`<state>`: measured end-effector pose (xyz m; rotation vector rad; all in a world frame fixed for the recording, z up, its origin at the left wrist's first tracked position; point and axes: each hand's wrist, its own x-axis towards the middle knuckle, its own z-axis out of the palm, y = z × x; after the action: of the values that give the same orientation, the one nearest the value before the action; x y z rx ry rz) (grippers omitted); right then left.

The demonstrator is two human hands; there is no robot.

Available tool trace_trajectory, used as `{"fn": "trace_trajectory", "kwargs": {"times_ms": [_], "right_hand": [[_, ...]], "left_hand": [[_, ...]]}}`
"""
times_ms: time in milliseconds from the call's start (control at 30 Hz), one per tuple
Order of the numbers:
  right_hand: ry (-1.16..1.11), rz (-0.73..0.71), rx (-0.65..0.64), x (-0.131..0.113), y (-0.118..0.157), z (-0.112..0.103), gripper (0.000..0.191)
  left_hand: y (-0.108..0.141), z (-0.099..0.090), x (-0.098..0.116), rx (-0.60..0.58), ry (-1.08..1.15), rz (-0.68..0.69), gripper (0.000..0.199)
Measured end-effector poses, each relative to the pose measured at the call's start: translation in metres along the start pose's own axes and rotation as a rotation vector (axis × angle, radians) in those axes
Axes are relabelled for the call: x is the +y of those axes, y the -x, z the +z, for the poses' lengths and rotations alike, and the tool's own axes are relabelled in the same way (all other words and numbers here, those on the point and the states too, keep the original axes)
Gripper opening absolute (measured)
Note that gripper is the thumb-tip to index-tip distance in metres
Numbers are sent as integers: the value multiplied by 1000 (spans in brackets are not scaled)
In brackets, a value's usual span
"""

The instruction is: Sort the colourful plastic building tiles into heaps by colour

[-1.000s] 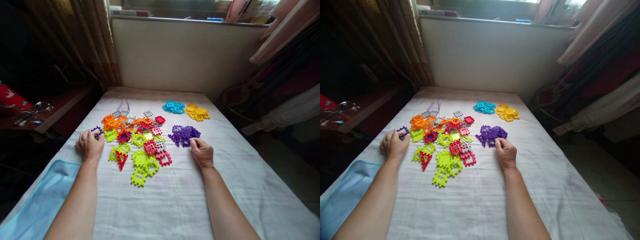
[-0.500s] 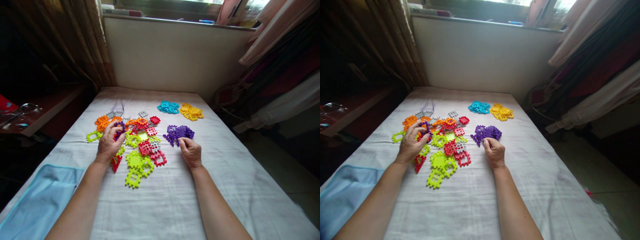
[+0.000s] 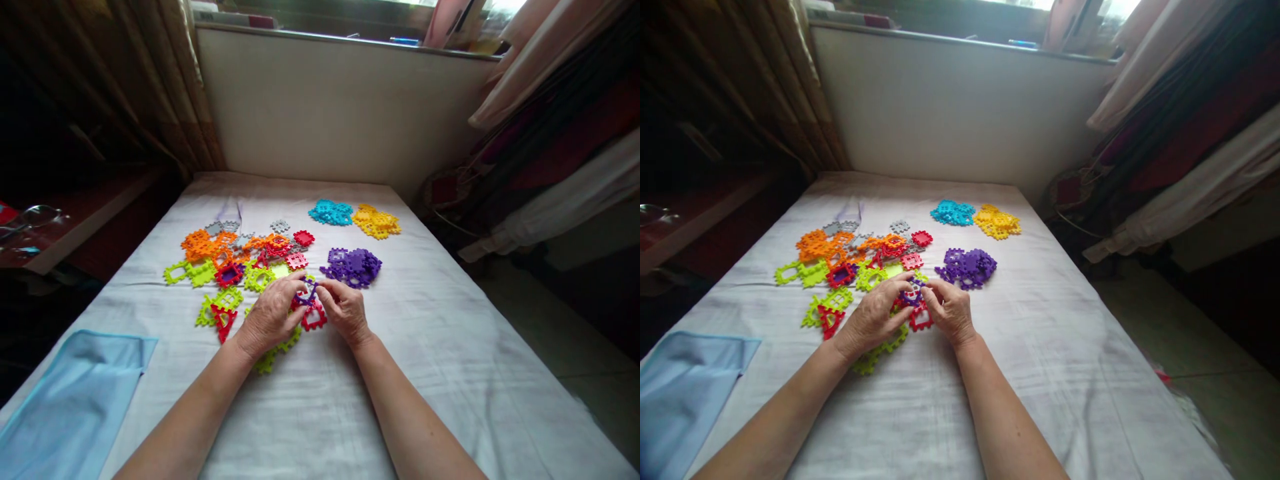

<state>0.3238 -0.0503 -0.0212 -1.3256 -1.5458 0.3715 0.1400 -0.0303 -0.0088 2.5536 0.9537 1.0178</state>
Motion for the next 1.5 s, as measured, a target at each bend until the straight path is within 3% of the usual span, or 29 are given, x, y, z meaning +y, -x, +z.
{"fn": "trace_trajectory", "kwargs": {"times_ms": [167,300,400,533,700,967,1133,1367,1500], "right_hand": [[-67,76,-19,-1,-3,-2,28],[65,112,71,14,-12,-25,30],[189,129,166,28,-16,-43,32],[248,129,183,41,-14,-51,33],[314,160,188,50,-13,-49,35],[427,131,330,62,-15,-51,36],[408,120,331,64,-15,-51,33],[388,120,327,65,-15,-50,33],[369,107,322,65,-15,-49,33]], "left_hand": [[2,6,4,5,-1,22,37],[-4,-14,-6,32,-58,-56,35],[-6,-40,-25,62,-158,-200,25],[2,-74,-54,60,-403,-515,25],[16,-93,-79,16,-482,-717,27],[21,-80,-82,-147,-554,-664,35],[22,-76,-81,-150,-571,-659,24],[30,-100,-102,-80,-492,-737,25],[35,-108,-106,-66,-573,-829,27]]}}
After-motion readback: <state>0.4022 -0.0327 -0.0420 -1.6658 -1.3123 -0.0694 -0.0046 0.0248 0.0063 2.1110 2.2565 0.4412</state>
